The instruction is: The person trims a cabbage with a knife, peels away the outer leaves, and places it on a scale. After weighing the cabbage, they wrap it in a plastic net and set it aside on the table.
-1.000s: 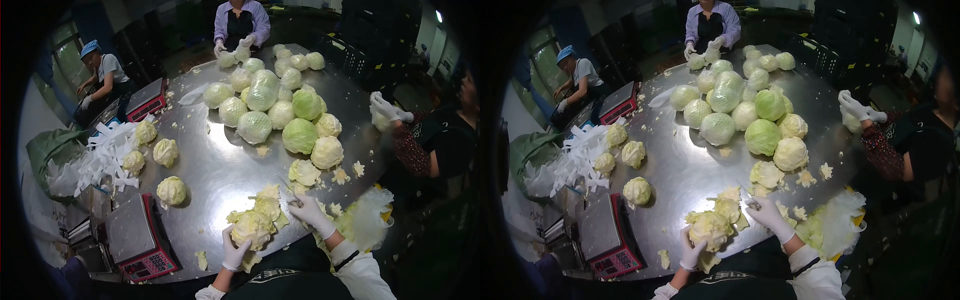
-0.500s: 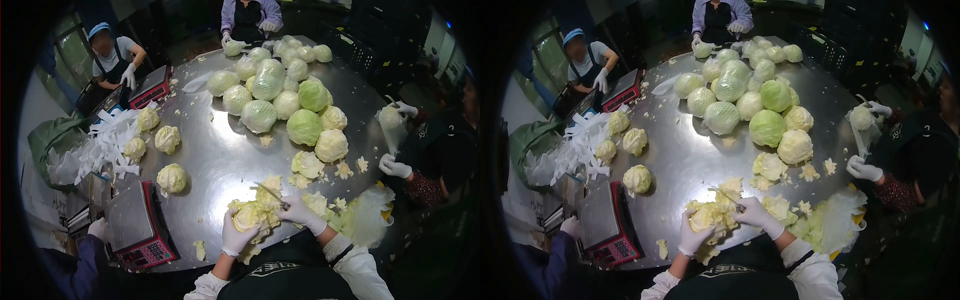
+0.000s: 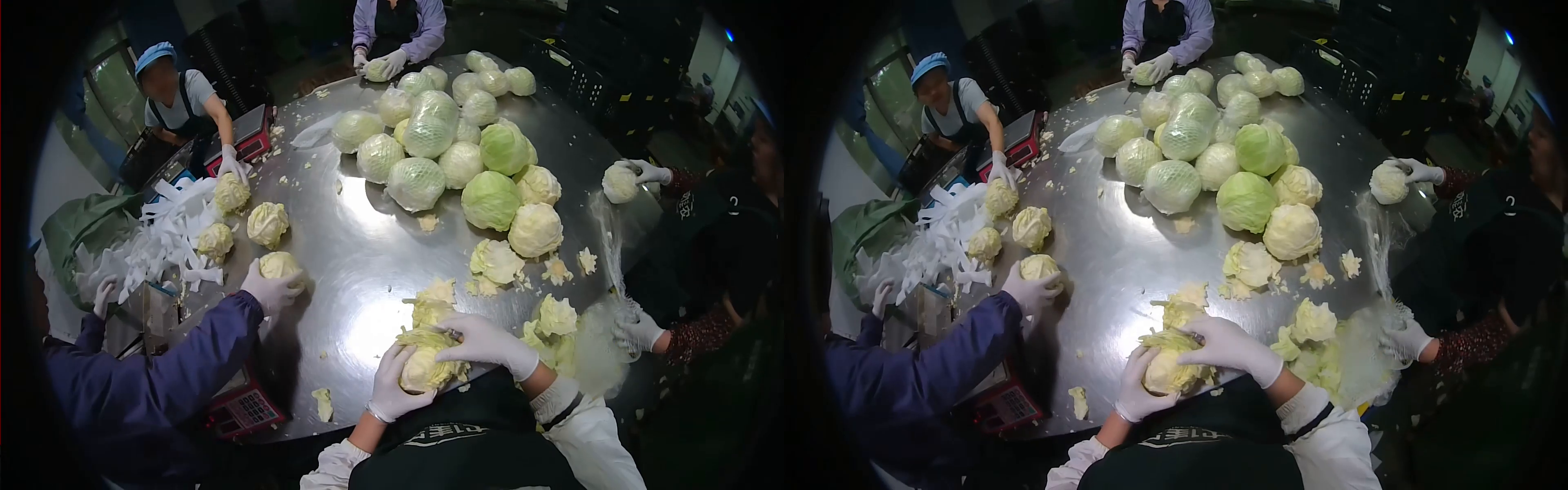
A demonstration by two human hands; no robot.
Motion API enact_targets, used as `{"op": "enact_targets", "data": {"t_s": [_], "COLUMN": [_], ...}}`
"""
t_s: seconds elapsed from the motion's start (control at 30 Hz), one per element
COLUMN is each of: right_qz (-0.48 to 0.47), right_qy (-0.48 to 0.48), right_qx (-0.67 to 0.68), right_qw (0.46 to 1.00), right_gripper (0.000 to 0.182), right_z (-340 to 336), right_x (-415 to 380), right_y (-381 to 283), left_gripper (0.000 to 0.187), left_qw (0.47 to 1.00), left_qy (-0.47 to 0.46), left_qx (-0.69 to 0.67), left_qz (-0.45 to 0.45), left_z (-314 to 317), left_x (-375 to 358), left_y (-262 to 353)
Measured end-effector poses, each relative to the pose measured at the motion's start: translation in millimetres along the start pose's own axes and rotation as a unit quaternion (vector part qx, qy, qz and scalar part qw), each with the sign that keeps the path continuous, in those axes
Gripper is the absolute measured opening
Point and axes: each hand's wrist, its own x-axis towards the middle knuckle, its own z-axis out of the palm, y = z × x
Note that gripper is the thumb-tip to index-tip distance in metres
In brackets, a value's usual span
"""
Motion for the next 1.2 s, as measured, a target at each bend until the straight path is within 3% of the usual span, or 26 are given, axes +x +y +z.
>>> {"op": "enact_targets", "data": {"t_s": [0.03, 0.17, 0.27, 0.33, 0.4, 0.53, 0.6, 0.67, 0.7, 0.77, 0.8, 0.87, 0.93, 1.0, 1.03, 1.1, 1.17, 1.2], "right_qz": [-0.016, -0.010, 0.034, 0.107, 0.100, 0.103, 0.158, 0.254, 0.254, 0.217, 0.219, 0.096, 0.028, -0.037, -0.040, 0.000, 0.005, 0.017], "right_qy": [-0.077, -0.108, -0.077, 0.016, 0.033, 0.114, 0.164, 0.164, 0.161, 0.288, 0.287, 0.302, 0.178, 0.083, 0.085, -0.075, -0.055, -0.033], "right_qx": [-0.004, 0.011, 0.008, -0.027, -0.057, -0.056, -0.026, -0.078, -0.078, -0.271, -0.272, -0.199, -0.058, -0.026, -0.027, 0.045, 0.021, -0.003], "right_qw": [0.997, 0.994, 0.996, 0.994, 0.993, 0.987, 0.973, 0.950, 0.951, 0.893, 0.892, 0.927, 0.982, 0.996, 0.995, 0.996, 0.998, 0.999], "right_gripper": [0.053, 0.048, 0.038, 0.030, 0.028, 0.021, 0.018, 0.028, 0.028, 0.043, 0.043, 0.060, 0.066, 0.066, 0.066, 0.056, 0.051, 0.046], "right_z": [1, -7, -8, -11, -4, -6, -23, -47, -53, -67, -67, -48, -23, 4, 14, 29, 40, 47], "right_x": [3, -2, -2, -4, -14, -32, -51, -72, -79, -97, -98, -84, -75, -62, -57, -46, -43, -44], "right_y": [4, 17, 37, 49, 80, 99, 89, 111, 109, 84, 64, 16, -10, -25, -29, -33, -29, -27], "left_gripper": [0.085, 0.085, 0.084, 0.083, 0.082, 0.085, 0.089, 0.090, 0.090, 0.090, 0.090, 0.091, 0.092, 0.092, 0.095, 0.097, 0.104, 0.104], "left_qw": [1.000, 0.993, 0.991, 0.987, 0.980, 0.983, 0.977, 0.978, 0.979, 0.977, 0.977, 0.976, 0.969, 0.960, 0.950, 0.937, 0.960, 0.960], "left_qy": [-0.021, -0.072, -0.090, -0.121, -0.151, -0.169, -0.168, -0.173, -0.182, -0.192, -0.183, -0.181, -0.219, -0.235, -0.232, -0.223, -0.239, -0.236], "left_qx": [0.013, 0.047, 0.061, 0.079, 0.102, 0.069, -0.020, -0.007, 0.026, 0.057, 0.078, 0.098, 0.113, 0.150, 0.205, 0.266, 0.147, 0.149], "left_qz": [0.014, 0.079, 0.074, 0.076, 0.083, 0.019, -0.128, -0.112, -0.090, -0.067, -0.069, -0.067, 0.011, 0.033, 0.041, 0.047, -0.015, -0.015], "left_z": [0, -3, -7, -21, -40, -75, -83, -89, -90, -85, -73, -50, -28, -23, -22, -27, -29, -28], "left_x": [1, 12, 14, 15, 12, -21, -31, -37, -36, -30, -26, -22, -19, -7, -4, 0, -1, -5], "left_y": [-1, 7, 3, 2, -4, -33, -30, -35, -30, -16, -6, 3, 6, 29, 34, 34, 21, 16]}}
